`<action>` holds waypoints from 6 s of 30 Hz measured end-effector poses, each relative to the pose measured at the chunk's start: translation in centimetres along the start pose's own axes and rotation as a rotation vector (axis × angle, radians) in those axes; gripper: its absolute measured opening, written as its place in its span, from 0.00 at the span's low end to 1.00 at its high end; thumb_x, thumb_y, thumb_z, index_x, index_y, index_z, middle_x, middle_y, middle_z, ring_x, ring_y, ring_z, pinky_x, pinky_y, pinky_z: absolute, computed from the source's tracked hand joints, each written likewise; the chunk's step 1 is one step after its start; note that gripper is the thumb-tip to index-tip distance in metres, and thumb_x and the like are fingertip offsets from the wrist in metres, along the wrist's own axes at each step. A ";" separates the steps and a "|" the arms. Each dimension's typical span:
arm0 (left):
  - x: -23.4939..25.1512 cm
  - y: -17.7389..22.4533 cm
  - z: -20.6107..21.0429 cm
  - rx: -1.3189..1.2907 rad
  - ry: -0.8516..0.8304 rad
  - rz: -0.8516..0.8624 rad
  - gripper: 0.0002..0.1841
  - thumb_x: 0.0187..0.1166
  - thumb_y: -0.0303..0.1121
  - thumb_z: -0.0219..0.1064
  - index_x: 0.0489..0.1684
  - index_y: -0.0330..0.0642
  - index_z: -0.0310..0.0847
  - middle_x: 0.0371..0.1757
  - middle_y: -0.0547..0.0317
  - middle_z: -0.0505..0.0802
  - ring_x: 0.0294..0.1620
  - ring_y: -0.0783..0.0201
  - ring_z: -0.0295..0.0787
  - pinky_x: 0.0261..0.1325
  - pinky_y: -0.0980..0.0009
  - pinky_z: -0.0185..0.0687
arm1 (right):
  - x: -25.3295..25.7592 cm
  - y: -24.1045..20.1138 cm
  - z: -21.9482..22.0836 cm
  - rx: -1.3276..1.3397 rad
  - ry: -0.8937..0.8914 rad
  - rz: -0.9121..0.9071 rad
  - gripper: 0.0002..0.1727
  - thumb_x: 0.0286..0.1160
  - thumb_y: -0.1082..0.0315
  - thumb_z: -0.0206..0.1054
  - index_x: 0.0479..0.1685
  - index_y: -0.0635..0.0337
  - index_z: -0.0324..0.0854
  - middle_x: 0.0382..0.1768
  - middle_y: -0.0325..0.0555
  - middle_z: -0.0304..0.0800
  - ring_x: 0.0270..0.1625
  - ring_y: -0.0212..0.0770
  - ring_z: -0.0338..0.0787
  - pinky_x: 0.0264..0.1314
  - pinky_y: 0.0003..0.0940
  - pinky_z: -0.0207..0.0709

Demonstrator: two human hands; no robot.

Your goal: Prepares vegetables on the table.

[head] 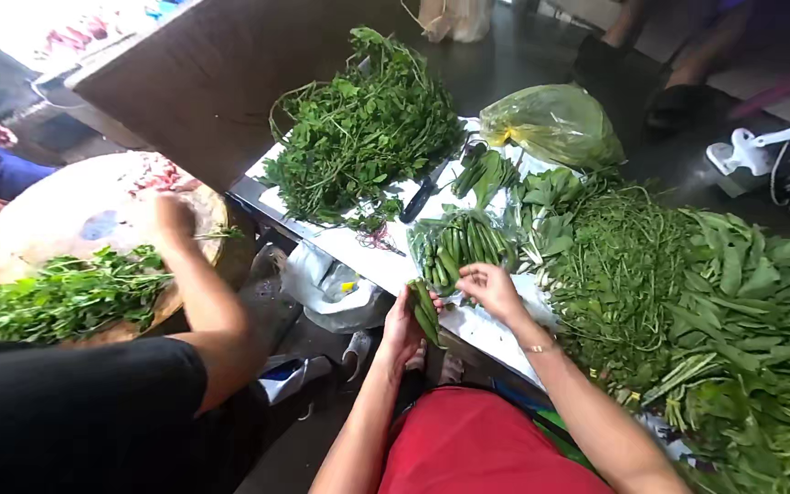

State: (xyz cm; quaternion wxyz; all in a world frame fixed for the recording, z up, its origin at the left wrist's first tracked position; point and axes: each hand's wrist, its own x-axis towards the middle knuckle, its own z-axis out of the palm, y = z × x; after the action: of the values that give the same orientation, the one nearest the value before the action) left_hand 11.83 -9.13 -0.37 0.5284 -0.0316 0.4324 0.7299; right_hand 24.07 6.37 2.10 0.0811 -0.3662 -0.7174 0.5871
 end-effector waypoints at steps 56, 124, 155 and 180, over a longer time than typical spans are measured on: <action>0.7 4.3 3.6 1.596 -0.302 0.588 0.22 0.79 0.30 0.67 0.69 0.27 0.75 0.57 0.37 0.91 0.61 0.44 0.90 0.69 0.46 0.81 | -2.0 -8.4 -3.1 -0.457 -0.205 -0.333 0.30 0.69 0.57 0.79 0.67 0.66 0.80 0.67 0.59 0.84 0.63 0.48 0.89 0.69 0.42 0.82; -3.6 5.3 -4.3 0.557 0.057 0.416 0.20 0.84 0.31 0.55 0.70 0.28 0.64 0.39 0.58 0.92 0.39 0.68 0.93 0.49 0.68 0.91 | 26.0 -4.8 7.8 -0.210 0.332 0.309 0.63 0.66 0.51 0.80 0.92 0.74 0.37 0.80 0.73 0.69 0.79 0.63 0.78 0.79 0.57 0.73; 2.6 8.2 8.1 1.079 -0.445 0.675 0.20 0.79 0.33 0.69 0.65 0.32 0.77 0.51 0.55 0.92 0.50 0.70 0.91 0.59 0.69 0.88 | -6.6 -1.5 -3.4 -0.307 0.445 -0.296 0.28 0.79 0.65 0.63 0.81 0.60 0.75 0.68 0.55 0.88 0.63 0.48 0.92 0.68 0.50 0.84; -0.2 6.6 10.9 0.959 -0.709 0.569 0.18 0.79 0.26 0.65 0.65 0.27 0.72 0.50 0.59 0.91 0.51 0.74 0.90 0.59 0.73 0.87 | -3.5 -3.2 -8.6 -0.758 0.635 -0.433 0.25 0.60 0.76 0.75 0.62 0.54 0.90 0.48 0.54 0.97 0.47 0.60 0.96 0.48 0.62 0.86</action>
State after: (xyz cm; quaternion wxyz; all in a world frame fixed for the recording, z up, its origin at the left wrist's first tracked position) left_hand 11.16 -2.49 10.51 0.3810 0.5650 0.5007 0.5338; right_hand 29.93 10.85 8.61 0.2753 -0.3729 -0.8783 0.1173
